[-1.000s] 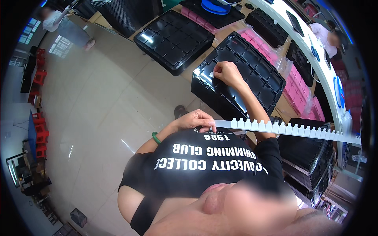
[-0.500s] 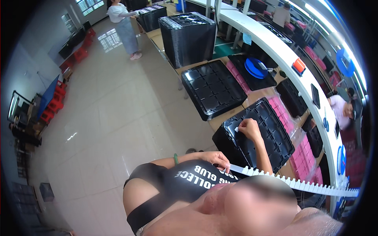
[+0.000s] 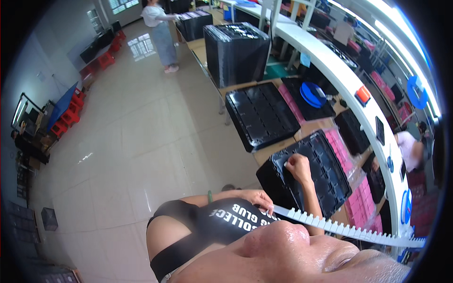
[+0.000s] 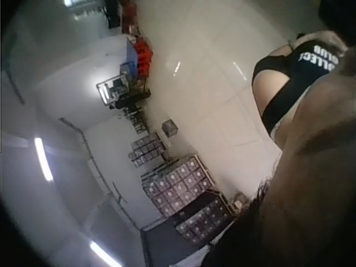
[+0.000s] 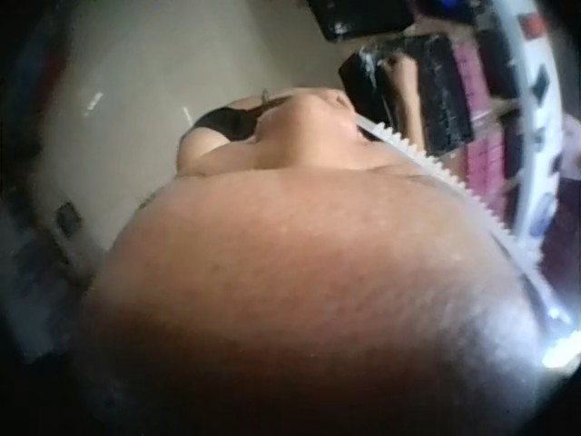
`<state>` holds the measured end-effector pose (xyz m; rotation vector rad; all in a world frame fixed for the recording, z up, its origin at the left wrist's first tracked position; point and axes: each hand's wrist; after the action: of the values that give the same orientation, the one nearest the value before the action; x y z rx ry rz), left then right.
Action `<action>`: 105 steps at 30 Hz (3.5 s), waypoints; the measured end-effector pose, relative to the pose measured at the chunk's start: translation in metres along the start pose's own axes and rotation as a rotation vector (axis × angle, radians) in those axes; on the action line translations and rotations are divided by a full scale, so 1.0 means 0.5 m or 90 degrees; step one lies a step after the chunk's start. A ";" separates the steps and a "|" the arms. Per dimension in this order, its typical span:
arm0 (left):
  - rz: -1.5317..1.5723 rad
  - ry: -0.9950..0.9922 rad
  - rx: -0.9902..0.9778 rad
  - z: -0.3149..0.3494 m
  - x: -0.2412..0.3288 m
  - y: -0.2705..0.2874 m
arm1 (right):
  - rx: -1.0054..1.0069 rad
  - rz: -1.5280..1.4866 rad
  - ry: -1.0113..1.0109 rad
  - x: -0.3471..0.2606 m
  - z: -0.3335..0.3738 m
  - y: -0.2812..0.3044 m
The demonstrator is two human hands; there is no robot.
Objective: The person fits foam inserts into plastic trays by hand and applies adhesive labels peeled from a strip onto the trays.
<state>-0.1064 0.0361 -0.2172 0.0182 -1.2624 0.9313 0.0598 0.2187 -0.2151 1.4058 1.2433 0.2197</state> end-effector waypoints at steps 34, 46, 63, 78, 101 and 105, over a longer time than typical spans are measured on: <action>0.272 -0.014 -0.058 -0.069 -0.060 -0.016 | 0.235 0.133 -0.539 -0.255 0.604 0.172; 0.358 -0.053 -0.075 -0.088 -0.108 -0.066 | 0.226 -0.750 -0.508 -0.237 0.391 0.088; 0.116 0.031 -0.080 -0.133 -0.026 0.047 | 0.185 0.180 -0.427 0.239 0.297 0.266; 0.109 0.042 -0.071 -0.153 -0.020 0.057 | 0.106 0.137 -0.428 0.231 0.272 0.282; 0.164 0.050 -0.038 -0.137 -0.052 0.010 | 0.329 0.022 -0.499 0.081 0.445 0.233; 0.201 0.053 -0.054 -0.154 -0.075 -0.001 | 0.349 0.010 -0.509 0.067 0.511 0.230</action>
<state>-0.0448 0.0514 -0.2744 -0.2908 -1.2467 1.1354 0.3234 0.1184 -0.2150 1.7127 0.6279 -0.6698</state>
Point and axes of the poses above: each hand's wrist, its own z-axis away from the middle knuckle, its own y-axis out of the back of the hand, x = y × z, and after that the axes turned 12 degrees about y, right-handed
